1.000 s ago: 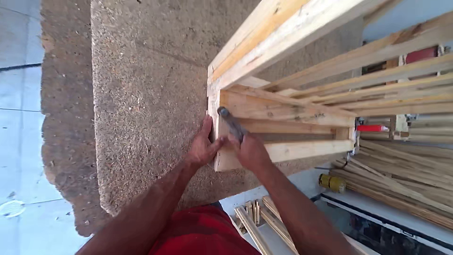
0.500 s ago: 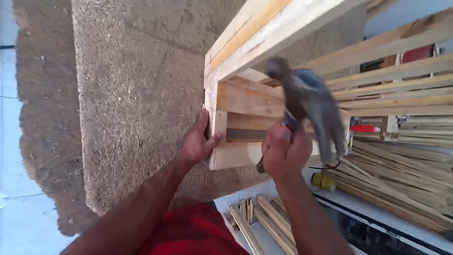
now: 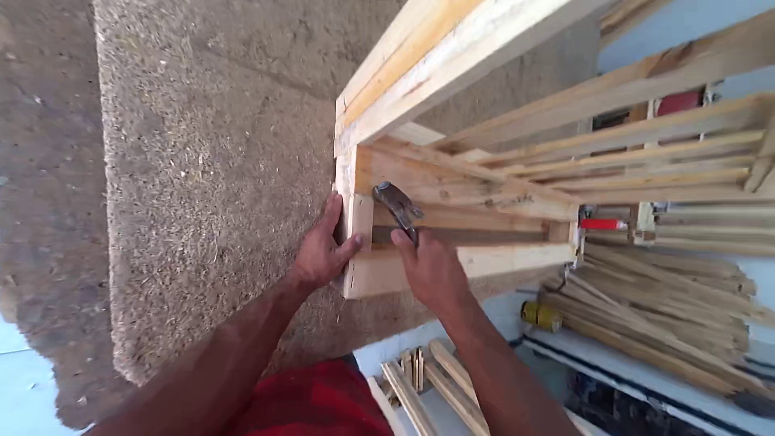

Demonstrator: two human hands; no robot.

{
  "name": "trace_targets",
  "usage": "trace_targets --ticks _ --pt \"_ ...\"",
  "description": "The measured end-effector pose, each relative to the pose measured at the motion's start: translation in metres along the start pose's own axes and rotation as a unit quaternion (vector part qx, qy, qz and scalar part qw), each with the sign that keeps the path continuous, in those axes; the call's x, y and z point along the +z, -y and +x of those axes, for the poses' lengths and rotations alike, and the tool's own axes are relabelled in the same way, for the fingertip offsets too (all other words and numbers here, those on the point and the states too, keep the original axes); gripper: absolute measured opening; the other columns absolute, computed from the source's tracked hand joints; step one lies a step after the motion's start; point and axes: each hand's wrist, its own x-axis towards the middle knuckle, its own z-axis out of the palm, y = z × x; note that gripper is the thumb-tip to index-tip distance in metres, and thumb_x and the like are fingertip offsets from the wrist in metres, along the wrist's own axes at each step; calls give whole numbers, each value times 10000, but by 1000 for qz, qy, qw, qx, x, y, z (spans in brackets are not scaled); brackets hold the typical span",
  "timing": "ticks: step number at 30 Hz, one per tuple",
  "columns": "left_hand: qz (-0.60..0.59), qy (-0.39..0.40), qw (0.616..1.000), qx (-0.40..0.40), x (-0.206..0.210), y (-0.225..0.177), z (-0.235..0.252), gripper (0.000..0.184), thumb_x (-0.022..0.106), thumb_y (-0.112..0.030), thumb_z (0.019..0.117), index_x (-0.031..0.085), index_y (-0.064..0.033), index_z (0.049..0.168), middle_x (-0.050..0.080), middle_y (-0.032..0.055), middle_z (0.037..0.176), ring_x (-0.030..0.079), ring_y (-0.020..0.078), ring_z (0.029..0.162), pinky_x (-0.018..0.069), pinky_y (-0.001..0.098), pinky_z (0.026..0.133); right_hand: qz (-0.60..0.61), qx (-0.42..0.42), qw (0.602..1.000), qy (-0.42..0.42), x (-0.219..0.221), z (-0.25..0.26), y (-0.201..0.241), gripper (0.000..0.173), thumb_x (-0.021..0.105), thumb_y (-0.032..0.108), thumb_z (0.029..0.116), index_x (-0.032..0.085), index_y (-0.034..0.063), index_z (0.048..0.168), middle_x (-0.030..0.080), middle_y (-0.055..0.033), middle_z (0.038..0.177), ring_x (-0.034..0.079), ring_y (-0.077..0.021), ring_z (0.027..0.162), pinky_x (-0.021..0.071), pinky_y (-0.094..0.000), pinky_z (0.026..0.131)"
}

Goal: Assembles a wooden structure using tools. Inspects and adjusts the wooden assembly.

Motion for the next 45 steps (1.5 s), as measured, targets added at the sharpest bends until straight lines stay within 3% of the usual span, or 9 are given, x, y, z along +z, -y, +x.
trace_targets --ticks 4,9,18,22,27,32,37,41,45 --pt "-2 0 1000 -8 0 1 -5 956 591 -610 905 222 -139 1650 222 69 1710 374 153 1506 415 446 1191 118 -144 956 -227 -6 -18 0 562 356 520 1089 631 38 993 594 -47 653 610 -165 539 555 -400 480" --pt "-14 8 1000 -2 -1 0 -4 985 586 -646 898 197 -152 1656 211 74 1713 403 178 1491 446 481 1160 68 31 997 5 -1 -13 6 685 321 675 1036 620 68 931 559 -100 629 579 -260 516 505 -482 465" --pt "-9 3 1000 12 2 6 -7 1007 577 -674 888 214 -125 1650 228 92 1706 394 173 1497 424 467 1182 107 16 994 1 17 -13 2 672 312 656 1047 627 72 939 553 -93 635 580 -259 539 499 -489 491" --pt "-1 -1 1000 9 4 8 -7 1006 571 -685 891 211 -133 1652 226 93 1706 395 176 1497 421 473 1182 210 -115 952 -192 -6 -16 12 556 360 549 1081 610 85 904 541 -4 592 555 -144 462 526 -378 421" --pt "-18 6 1000 11 2 7 -2 984 608 -619 900 202 -133 1654 201 81 1715 396 167 1494 429 464 1175 99 11 995 30 11 2 15 604 402 594 1056 648 55 939 589 -98 691 618 -261 619 535 -509 576" --pt "-10 0 1000 15 1 6 1 985 586 -638 899 201 -137 1655 200 63 1717 340 142 1522 393 445 1206 199 -125 954 -187 5 -6 8 534 370 535 1079 624 79 966 555 -13 614 571 -143 487 539 -387 441" --pt "-8 3 1000 15 2 5 2 992 587 -636 898 198 -124 1653 192 81 1717 392 169 1496 417 467 1179 81 10 997 12 -3 4 11 629 375 623 1050 628 67 899 560 -80 663 598 -249 596 516 -484 551" --pt "-5 1 1000 14 1 5 -1 963 605 -586 909 202 -127 1653 218 68 1712 411 154 1484 422 454 1182 200 -101 956 -190 3 -11 9 543 347 531 1086 619 80 951 544 -15 596 564 -155 471 535 -392 432" --pt "-11 12 1000 11 -1 5 -5 964 610 -590 914 200 -127 1653 209 73 1713 413 178 1484 425 477 1174 171 85 981 30 21 -12 0 733 270 699 1031 611 60 917 562 -127 645 583 -290 522 508 -505 476"
